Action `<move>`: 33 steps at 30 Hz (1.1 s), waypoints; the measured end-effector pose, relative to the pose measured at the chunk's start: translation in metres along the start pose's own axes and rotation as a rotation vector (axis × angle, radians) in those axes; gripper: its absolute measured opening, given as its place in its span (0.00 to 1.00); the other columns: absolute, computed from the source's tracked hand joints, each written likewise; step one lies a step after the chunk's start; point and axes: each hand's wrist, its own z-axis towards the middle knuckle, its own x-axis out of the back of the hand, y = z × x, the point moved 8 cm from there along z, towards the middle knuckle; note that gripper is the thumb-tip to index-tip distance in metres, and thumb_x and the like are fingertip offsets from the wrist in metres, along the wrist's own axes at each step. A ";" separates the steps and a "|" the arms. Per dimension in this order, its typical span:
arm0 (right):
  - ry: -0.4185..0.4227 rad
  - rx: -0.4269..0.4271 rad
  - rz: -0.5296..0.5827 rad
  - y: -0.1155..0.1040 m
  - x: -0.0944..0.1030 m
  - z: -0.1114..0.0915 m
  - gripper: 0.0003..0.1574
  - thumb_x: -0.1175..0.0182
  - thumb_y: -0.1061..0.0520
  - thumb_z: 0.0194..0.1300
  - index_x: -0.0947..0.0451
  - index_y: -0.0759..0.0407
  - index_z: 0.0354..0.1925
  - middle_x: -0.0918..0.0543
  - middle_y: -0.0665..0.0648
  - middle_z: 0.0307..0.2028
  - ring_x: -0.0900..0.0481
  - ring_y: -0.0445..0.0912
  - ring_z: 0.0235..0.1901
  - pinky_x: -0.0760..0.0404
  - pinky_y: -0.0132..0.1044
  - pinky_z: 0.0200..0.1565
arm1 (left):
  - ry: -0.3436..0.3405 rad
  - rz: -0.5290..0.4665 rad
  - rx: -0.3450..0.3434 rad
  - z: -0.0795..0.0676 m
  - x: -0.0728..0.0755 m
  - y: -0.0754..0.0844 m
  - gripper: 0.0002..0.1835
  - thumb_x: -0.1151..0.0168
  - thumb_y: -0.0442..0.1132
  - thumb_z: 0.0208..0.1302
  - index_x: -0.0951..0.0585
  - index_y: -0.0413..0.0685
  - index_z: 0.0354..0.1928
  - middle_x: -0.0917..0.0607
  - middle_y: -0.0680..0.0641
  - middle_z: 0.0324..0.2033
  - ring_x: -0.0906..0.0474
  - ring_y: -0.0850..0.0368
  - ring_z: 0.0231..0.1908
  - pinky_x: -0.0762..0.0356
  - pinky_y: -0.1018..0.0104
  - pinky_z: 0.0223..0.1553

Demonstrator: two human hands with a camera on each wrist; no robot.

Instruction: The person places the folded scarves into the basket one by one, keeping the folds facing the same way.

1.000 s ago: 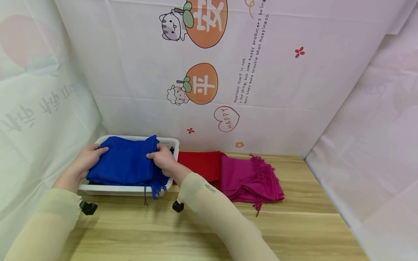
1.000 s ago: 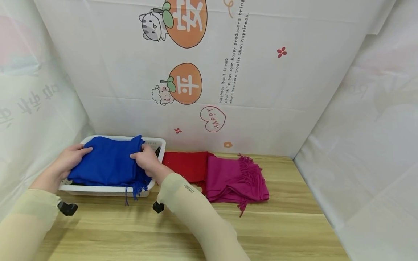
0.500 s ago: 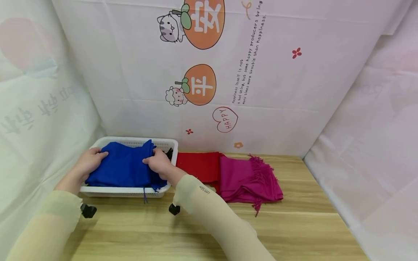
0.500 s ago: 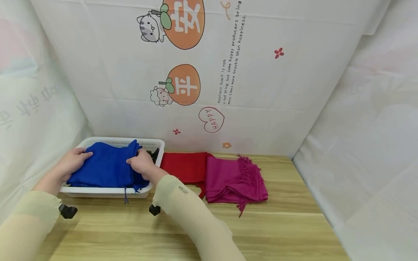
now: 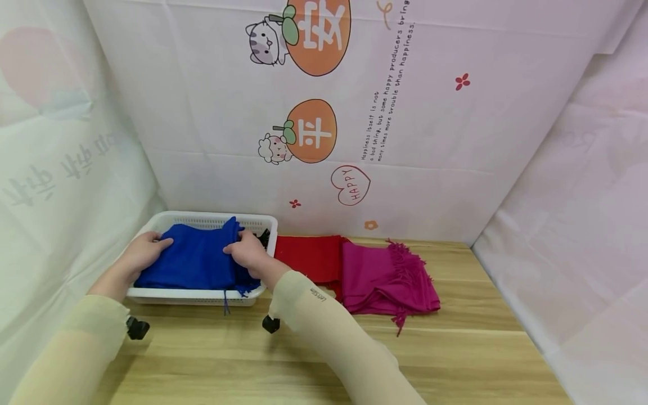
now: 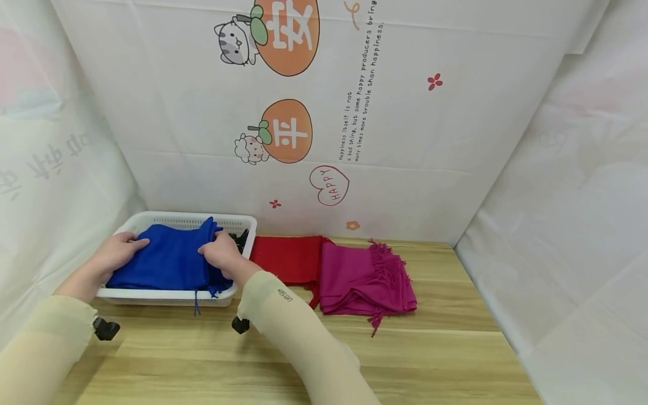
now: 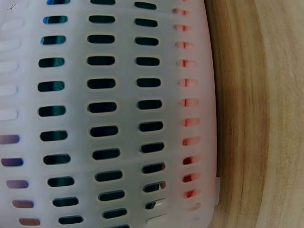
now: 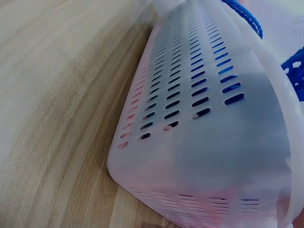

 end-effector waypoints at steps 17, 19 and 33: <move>0.036 0.114 -0.330 -0.007 -0.005 -0.005 0.47 0.33 0.54 0.79 0.41 0.59 0.86 0.24 0.58 0.77 0.21 0.52 0.72 0.20 0.50 0.71 | -0.001 0.130 -0.072 0.006 -0.009 0.000 0.47 0.36 0.44 0.82 0.49 0.09 0.77 0.42 0.08 0.72 0.43 0.10 0.73 0.39 0.21 0.72; 0.045 0.147 -0.441 -0.010 -0.006 -0.007 0.48 0.34 0.52 0.80 0.42 0.59 0.87 0.23 0.57 0.77 0.20 0.50 0.71 0.19 0.48 0.70 | 0.006 0.150 -0.092 0.007 -0.010 0.001 0.47 0.36 0.43 0.82 0.49 0.09 0.77 0.42 0.08 0.72 0.43 0.09 0.73 0.39 0.20 0.72; 0.086 0.227 -0.871 -0.017 -0.014 -0.017 0.53 0.34 0.46 0.78 0.46 0.53 0.89 0.30 0.57 0.78 0.28 0.49 0.74 0.21 0.43 0.69 | 0.025 0.321 -0.221 0.006 -0.016 0.014 0.47 0.33 0.43 0.79 0.45 0.10 0.77 0.40 0.08 0.71 0.43 0.09 0.71 0.40 0.19 0.72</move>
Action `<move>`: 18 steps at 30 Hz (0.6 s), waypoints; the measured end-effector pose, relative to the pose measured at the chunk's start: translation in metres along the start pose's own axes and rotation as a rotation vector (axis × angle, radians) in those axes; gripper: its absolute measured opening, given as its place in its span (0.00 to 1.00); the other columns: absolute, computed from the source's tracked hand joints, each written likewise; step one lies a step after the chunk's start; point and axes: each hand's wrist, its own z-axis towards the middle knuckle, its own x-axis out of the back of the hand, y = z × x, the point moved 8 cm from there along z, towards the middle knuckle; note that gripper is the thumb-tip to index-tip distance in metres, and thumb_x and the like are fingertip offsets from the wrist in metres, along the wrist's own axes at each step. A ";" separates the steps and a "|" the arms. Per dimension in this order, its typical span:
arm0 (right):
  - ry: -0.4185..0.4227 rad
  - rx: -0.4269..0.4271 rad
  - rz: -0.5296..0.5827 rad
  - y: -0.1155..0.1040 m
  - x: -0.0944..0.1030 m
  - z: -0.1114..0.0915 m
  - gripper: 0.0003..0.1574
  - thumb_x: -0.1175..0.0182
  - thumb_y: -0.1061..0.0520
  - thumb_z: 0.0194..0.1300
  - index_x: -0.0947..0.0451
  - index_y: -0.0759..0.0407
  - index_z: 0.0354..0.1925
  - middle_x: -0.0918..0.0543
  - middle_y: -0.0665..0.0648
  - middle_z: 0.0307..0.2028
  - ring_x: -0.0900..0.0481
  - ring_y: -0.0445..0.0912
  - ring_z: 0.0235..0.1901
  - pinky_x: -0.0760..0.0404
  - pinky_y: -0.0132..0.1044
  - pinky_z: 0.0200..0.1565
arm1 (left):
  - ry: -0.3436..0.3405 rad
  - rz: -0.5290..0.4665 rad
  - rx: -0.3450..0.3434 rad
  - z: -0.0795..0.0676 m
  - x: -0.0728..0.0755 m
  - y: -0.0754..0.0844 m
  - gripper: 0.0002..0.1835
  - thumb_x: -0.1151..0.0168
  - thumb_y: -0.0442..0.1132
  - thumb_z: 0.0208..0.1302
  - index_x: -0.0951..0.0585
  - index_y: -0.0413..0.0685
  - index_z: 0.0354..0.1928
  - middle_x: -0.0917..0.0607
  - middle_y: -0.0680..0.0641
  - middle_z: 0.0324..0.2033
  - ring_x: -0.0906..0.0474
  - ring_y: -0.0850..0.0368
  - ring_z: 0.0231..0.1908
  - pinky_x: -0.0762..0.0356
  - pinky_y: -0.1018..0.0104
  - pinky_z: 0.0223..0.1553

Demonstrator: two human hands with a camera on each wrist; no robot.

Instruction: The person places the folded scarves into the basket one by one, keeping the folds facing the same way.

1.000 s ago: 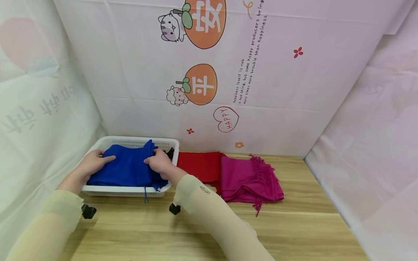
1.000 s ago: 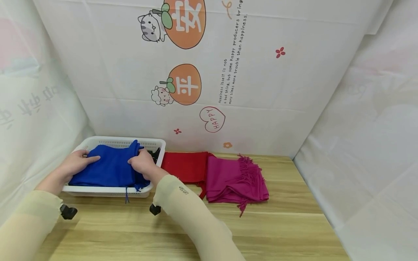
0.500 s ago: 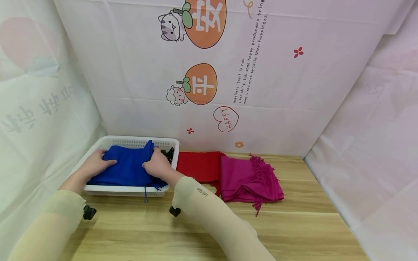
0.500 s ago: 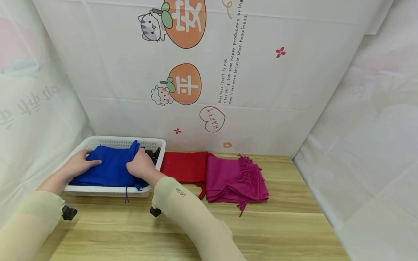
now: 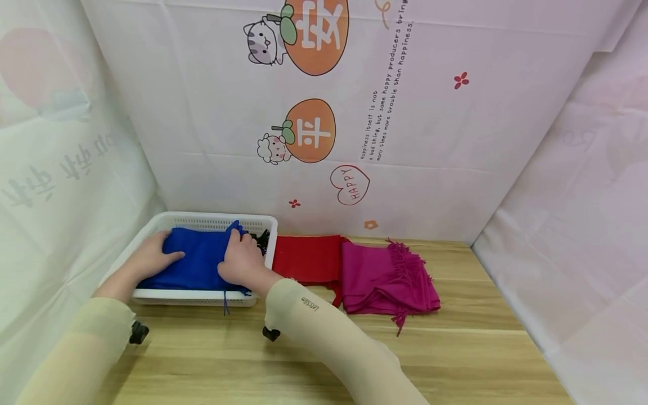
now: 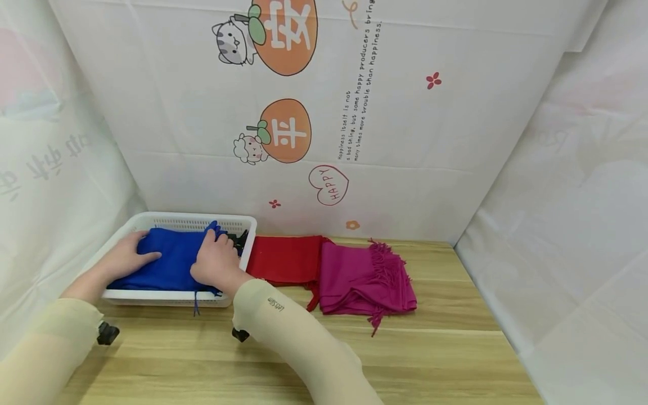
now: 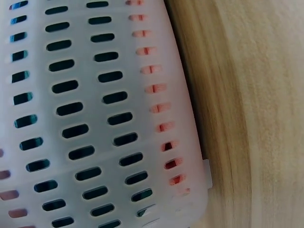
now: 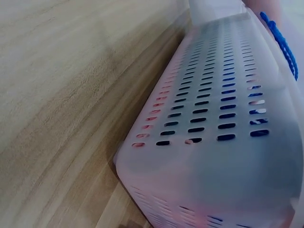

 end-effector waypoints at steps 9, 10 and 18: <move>-0.052 0.090 -0.277 -0.005 -0.002 -0.004 0.54 0.33 0.30 0.76 0.38 0.49 0.86 0.39 0.59 0.85 0.35 0.53 0.80 0.30 0.44 0.78 | -0.001 0.037 0.012 -0.003 -0.002 -0.001 0.46 0.32 0.47 0.79 0.41 0.17 0.79 0.39 0.09 0.70 0.42 0.11 0.69 0.36 0.17 0.67; -0.064 0.094 -0.285 -0.005 -0.002 -0.004 0.56 0.32 0.27 0.74 0.38 0.49 0.86 0.40 0.59 0.85 0.36 0.53 0.80 0.30 0.44 0.78 | -0.002 0.039 0.014 -0.003 -0.003 -0.001 0.46 0.32 0.47 0.79 0.41 0.18 0.79 0.39 0.09 0.70 0.42 0.11 0.69 0.35 0.17 0.66; -0.103 0.142 -0.280 0.002 0.003 -0.008 0.65 0.31 0.20 0.67 0.37 0.48 0.87 0.39 0.60 0.86 0.36 0.53 0.82 0.31 0.45 0.79 | 0.006 0.039 0.000 -0.002 -0.005 0.005 0.44 0.32 0.48 0.79 0.38 0.20 0.79 0.38 0.09 0.67 0.40 0.13 0.67 0.34 0.17 0.65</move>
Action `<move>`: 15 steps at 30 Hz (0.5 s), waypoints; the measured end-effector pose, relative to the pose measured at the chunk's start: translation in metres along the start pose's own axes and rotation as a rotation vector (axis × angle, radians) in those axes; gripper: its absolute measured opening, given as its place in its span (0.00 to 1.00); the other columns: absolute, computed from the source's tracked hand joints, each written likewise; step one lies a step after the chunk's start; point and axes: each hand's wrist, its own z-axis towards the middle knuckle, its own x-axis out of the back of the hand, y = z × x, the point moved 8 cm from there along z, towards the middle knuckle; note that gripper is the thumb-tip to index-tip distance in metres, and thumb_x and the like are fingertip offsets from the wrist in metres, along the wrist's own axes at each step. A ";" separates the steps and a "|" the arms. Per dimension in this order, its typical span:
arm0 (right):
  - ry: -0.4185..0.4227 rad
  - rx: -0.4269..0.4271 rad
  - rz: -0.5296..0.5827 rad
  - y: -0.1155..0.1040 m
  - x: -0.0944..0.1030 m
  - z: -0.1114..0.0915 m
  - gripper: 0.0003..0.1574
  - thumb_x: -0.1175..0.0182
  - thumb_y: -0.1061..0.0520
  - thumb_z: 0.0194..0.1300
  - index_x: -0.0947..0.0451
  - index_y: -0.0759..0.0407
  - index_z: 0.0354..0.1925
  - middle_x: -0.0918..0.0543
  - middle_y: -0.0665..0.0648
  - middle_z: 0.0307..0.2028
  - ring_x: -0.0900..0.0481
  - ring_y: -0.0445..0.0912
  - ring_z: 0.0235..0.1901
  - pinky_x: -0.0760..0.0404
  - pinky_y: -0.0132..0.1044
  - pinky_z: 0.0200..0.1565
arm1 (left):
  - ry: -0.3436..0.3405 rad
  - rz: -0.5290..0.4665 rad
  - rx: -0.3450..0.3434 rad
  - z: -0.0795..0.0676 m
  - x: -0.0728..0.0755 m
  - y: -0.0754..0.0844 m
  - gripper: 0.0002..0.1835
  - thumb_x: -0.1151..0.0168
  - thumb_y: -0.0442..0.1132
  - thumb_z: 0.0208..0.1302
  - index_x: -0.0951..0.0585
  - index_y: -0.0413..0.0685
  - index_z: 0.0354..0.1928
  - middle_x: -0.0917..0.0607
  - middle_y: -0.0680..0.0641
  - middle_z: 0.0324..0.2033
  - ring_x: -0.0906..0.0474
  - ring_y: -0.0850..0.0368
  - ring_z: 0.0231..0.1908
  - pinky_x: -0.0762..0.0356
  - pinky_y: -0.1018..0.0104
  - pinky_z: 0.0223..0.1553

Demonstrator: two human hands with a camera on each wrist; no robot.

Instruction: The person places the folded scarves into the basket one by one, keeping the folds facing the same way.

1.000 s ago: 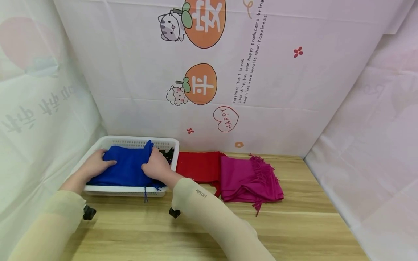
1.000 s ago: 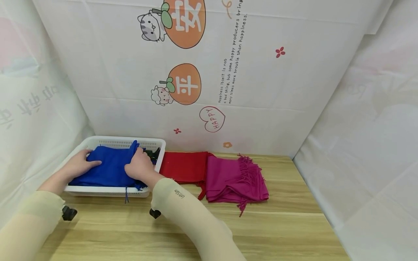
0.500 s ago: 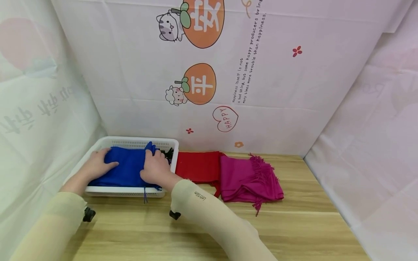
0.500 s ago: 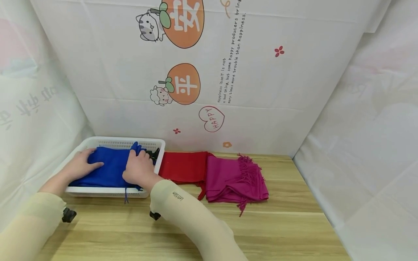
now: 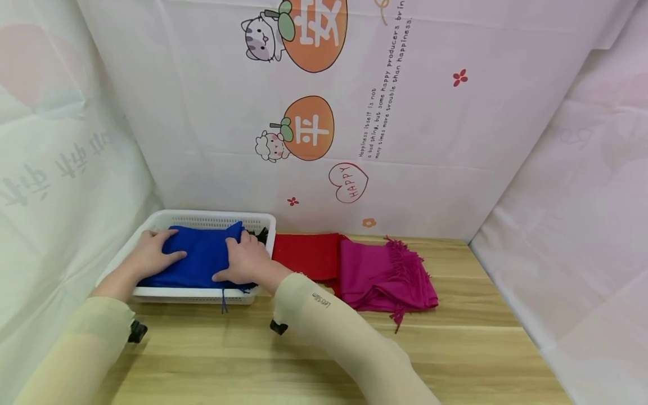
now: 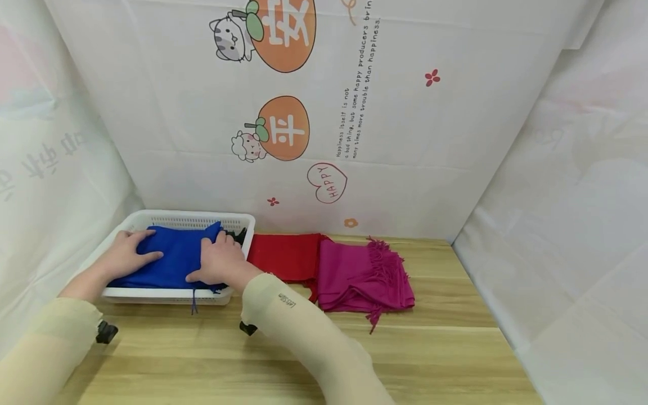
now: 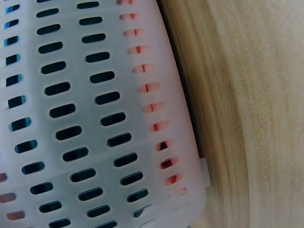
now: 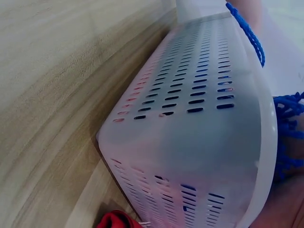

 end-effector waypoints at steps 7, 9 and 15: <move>0.025 0.059 -0.009 0.003 0.002 -0.005 0.62 0.32 0.21 0.69 0.36 0.49 0.86 0.38 0.59 0.86 0.40 0.53 0.84 0.34 0.47 0.81 | 0.020 0.007 -0.006 0.000 0.003 0.002 0.40 0.31 0.48 0.80 0.32 0.20 0.76 0.37 0.10 0.66 0.39 0.14 0.67 0.34 0.18 0.64; 0.034 0.073 -0.015 0.004 0.003 -0.008 0.61 0.32 0.22 0.69 0.35 0.49 0.86 0.37 0.59 0.85 0.40 0.53 0.85 0.34 0.46 0.81 | 0.027 0.013 -0.009 0.001 0.004 0.001 0.39 0.32 0.48 0.80 0.31 0.20 0.75 0.36 0.10 0.66 0.39 0.14 0.67 0.34 0.18 0.65; 0.060 0.112 0.027 0.008 0.006 -0.018 0.57 0.32 0.25 0.72 0.34 0.50 0.85 0.36 0.59 0.85 0.39 0.53 0.84 0.34 0.47 0.81 | 0.039 0.025 -0.016 0.000 0.008 0.000 0.35 0.36 0.47 0.82 0.28 0.21 0.73 0.34 0.11 0.68 0.38 0.14 0.69 0.35 0.19 0.67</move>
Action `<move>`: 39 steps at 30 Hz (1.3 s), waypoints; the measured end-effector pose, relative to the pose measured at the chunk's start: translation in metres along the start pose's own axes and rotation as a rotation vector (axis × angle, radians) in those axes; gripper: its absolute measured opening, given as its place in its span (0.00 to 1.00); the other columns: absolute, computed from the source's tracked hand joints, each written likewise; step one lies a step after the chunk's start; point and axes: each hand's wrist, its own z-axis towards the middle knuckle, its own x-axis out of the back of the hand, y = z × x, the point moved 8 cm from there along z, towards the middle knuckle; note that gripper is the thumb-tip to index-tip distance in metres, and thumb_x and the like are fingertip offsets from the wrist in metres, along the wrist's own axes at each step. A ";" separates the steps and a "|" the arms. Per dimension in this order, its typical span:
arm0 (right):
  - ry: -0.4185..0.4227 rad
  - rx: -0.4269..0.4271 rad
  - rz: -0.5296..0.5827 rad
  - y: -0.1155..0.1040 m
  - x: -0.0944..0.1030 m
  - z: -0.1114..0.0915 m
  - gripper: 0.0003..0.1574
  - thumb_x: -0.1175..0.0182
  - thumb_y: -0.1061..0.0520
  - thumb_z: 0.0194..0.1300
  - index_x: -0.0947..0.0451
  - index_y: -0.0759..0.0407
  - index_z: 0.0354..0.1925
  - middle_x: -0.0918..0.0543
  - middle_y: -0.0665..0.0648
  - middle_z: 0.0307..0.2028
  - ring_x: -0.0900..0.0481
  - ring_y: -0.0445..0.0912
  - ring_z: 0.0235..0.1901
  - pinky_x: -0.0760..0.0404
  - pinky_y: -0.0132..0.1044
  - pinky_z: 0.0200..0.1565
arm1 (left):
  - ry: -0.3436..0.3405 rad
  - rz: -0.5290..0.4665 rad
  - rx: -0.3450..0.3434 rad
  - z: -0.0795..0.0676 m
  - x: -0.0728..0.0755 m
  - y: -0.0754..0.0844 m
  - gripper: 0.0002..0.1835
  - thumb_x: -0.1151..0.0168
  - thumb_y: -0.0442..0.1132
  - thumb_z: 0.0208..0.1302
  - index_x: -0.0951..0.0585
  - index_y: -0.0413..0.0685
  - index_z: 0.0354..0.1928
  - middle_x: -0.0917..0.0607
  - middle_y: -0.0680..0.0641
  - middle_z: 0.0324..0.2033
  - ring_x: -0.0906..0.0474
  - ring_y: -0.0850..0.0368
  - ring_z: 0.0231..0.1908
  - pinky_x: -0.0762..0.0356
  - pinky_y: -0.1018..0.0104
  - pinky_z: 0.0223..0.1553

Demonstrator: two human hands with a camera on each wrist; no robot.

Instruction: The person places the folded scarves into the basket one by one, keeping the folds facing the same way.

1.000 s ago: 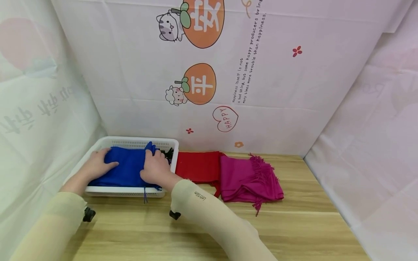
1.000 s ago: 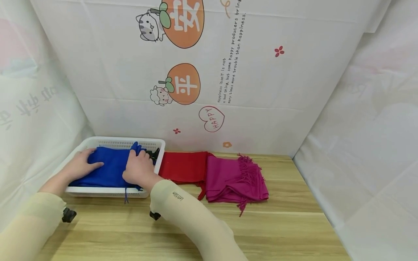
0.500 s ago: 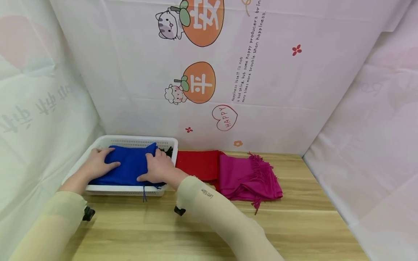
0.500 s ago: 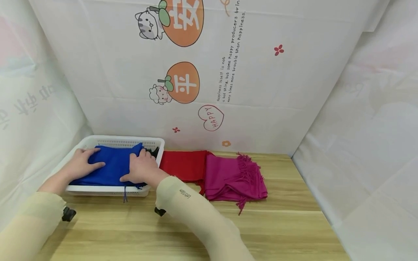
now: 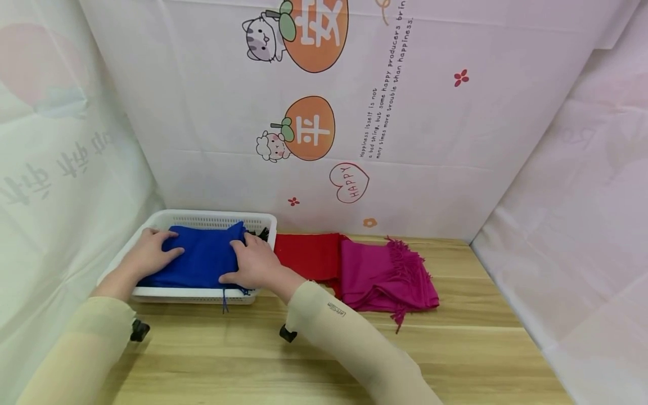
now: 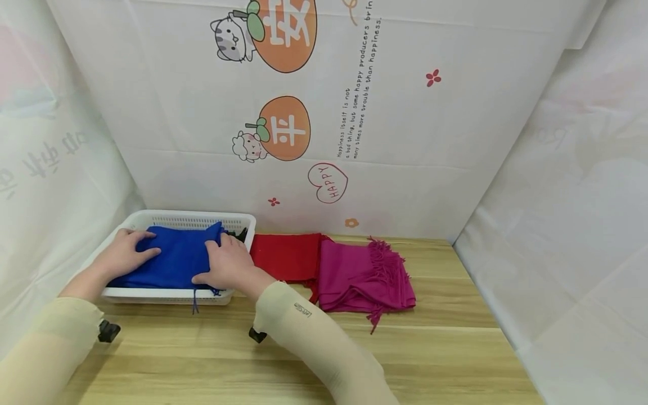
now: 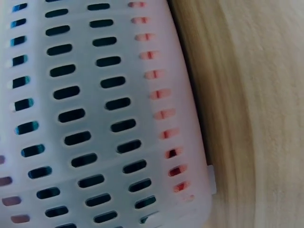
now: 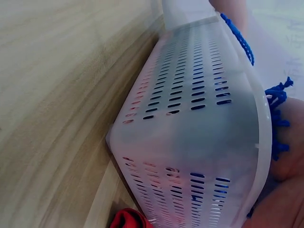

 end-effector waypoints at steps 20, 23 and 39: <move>0.125 0.051 0.243 0.026 0.009 -0.040 0.52 0.33 0.36 0.79 0.40 0.55 0.87 0.35 0.56 0.84 0.35 0.51 0.81 0.31 0.45 0.79 | 0.030 0.041 0.036 -0.019 0.009 0.040 0.34 0.39 0.47 0.84 0.28 0.19 0.72 0.29 0.13 0.65 0.30 0.14 0.64 0.29 0.20 0.63; 0.145 0.049 0.249 0.032 0.008 -0.045 0.51 0.32 0.37 0.80 0.39 0.55 0.86 0.34 0.57 0.83 0.34 0.52 0.81 0.31 0.46 0.79 | 0.044 0.038 0.026 -0.022 0.009 0.048 0.33 0.39 0.46 0.84 0.27 0.19 0.72 0.27 0.14 0.64 0.29 0.15 0.64 0.29 0.21 0.62; 0.166 0.070 0.349 0.059 0.009 -0.074 0.48 0.34 0.38 0.81 0.40 0.54 0.86 0.37 0.60 0.84 0.37 0.54 0.82 0.27 0.50 0.77 | 0.040 0.014 -0.010 -0.027 0.000 0.078 0.36 0.36 0.51 0.84 0.28 0.24 0.74 0.26 0.17 0.66 0.27 0.18 0.64 0.26 0.22 0.62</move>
